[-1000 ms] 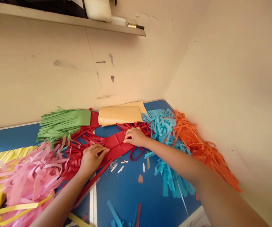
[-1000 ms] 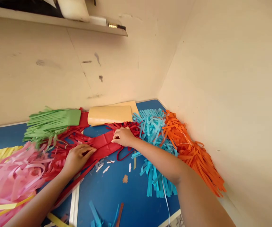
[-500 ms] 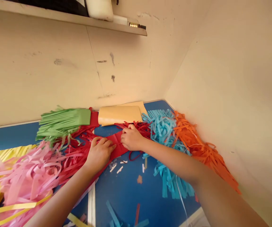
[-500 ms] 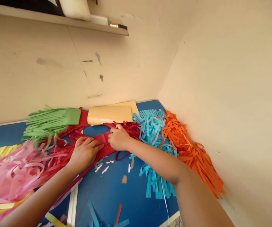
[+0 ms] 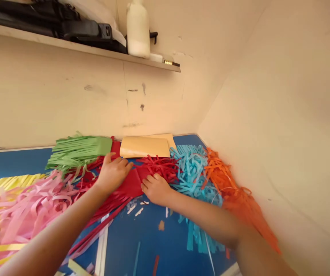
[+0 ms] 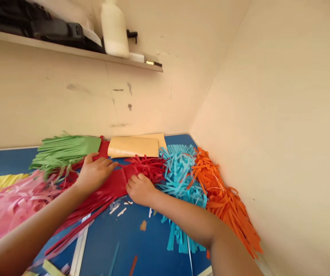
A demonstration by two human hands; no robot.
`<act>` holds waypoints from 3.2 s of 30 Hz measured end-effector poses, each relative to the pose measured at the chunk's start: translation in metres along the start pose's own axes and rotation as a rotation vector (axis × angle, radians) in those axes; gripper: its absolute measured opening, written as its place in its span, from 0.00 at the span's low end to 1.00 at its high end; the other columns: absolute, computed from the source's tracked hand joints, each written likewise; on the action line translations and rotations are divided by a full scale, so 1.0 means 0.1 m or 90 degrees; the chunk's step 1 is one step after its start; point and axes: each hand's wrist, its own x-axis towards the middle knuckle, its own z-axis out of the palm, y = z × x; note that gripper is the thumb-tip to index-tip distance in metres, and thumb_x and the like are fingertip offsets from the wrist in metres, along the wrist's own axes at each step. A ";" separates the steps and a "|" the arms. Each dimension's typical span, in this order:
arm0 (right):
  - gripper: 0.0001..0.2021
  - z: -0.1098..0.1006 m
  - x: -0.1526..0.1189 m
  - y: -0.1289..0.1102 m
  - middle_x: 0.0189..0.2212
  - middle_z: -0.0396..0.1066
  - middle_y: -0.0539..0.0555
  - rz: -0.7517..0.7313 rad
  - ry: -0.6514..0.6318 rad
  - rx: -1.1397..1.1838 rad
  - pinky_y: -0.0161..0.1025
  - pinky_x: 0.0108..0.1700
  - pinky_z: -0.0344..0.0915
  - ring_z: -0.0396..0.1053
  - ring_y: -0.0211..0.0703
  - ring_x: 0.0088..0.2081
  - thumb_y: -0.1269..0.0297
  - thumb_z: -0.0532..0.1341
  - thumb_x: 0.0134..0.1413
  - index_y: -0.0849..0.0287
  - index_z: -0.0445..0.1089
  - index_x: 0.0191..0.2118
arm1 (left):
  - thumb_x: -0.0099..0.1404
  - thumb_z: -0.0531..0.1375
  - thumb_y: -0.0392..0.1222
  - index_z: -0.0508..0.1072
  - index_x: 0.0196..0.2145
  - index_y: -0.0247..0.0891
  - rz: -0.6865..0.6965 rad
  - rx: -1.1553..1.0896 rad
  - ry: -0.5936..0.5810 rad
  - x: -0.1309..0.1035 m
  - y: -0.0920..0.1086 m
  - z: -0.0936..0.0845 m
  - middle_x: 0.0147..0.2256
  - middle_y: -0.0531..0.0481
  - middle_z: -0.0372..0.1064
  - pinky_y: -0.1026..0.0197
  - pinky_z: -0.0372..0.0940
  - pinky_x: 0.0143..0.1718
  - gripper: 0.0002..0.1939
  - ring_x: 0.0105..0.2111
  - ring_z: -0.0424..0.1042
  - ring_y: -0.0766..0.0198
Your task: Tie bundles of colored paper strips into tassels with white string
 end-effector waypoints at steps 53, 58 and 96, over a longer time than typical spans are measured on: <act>0.23 -1.41 -0.88 -1.52 0.16 0.69 0.48 0.402 -0.072 1.469 0.28 0.19 0.46 0.58 0.26 0.16 0.53 0.78 0.26 0.64 0.68 0.17 | 0.66 0.60 0.38 0.76 0.35 0.42 -0.077 -0.325 0.243 -1.24 1.48 -1.95 0.31 0.55 0.75 0.59 0.64 0.44 0.04 0.31 0.74 0.67; 0.23 -1.31 -0.98 -1.76 0.19 0.73 0.51 0.499 0.033 1.539 0.26 0.15 0.48 0.61 0.28 0.14 0.49 0.76 0.34 0.62 0.68 0.23 | 0.67 0.58 0.37 0.77 0.40 0.43 -0.197 -0.407 0.240 -1.33 1.75 -1.84 0.30 0.54 0.72 0.63 0.67 0.35 0.08 0.30 0.72 0.67; 0.09 -0.22 0.15 -0.93 0.43 0.76 0.59 0.344 -0.109 0.336 0.38 0.47 0.65 0.73 0.47 0.45 0.71 0.59 0.60 0.61 0.78 0.39 | 0.55 0.65 0.62 0.65 0.27 0.40 -0.890 -1.147 0.078 -1.83 1.60 -1.55 0.18 0.62 0.52 0.70 0.50 0.16 0.23 0.16 0.49 0.74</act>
